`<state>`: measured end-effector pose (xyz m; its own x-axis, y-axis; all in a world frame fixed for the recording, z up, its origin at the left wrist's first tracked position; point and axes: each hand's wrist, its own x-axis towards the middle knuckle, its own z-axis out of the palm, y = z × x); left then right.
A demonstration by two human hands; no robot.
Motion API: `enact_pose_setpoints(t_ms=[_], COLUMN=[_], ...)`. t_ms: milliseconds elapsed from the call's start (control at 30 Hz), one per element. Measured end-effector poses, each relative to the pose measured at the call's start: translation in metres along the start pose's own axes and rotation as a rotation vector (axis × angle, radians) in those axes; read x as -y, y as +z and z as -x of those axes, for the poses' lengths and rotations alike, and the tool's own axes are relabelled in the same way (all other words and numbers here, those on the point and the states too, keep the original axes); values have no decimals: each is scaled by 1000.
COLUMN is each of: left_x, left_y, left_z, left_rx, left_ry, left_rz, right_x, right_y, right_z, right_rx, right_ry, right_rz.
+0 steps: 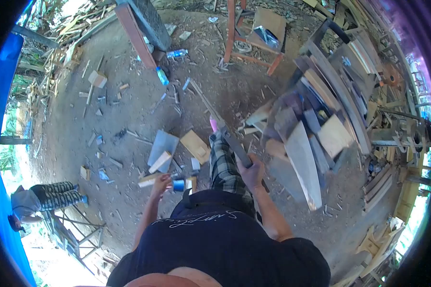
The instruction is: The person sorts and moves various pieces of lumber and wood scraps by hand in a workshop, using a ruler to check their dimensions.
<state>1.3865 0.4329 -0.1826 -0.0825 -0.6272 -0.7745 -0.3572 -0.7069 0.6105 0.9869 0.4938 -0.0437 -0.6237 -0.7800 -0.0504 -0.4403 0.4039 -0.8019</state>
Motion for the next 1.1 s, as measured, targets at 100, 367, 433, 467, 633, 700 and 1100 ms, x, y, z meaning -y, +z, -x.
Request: enact_pose_setpoints(t_ms=[100, 367, 433, 467, 633, 700, 1100], left_x=[-1, -251, -288, -303, -330, -333, -594], left_y=[-3, -11, -29, -38, -90, -110, -166], left_z=[-103, -174, -199, -210, -265, -299, -559], left_rx=[66, 32, -106, -138, -59, -21, -64], left_ry=[287, -215, -79, -54, -260, -284, -204], left_rz=[-325, -114, 55, 111, 145, 23, -54], right_x=[-16, 75, 84, 87, 135, 129, 232], right_y=[57, 92, 107, 112, 143, 172, 246], right_z=[-93, -293, -329, -347, -434, -476, -642], right_rx=[-21, -13, -116, -47, 28, -138, -169], right_ry=[16, 16, -43, -7, 108, 11, 224], right_rz=[-146, 115, 143, 154, 130, 162, 265])
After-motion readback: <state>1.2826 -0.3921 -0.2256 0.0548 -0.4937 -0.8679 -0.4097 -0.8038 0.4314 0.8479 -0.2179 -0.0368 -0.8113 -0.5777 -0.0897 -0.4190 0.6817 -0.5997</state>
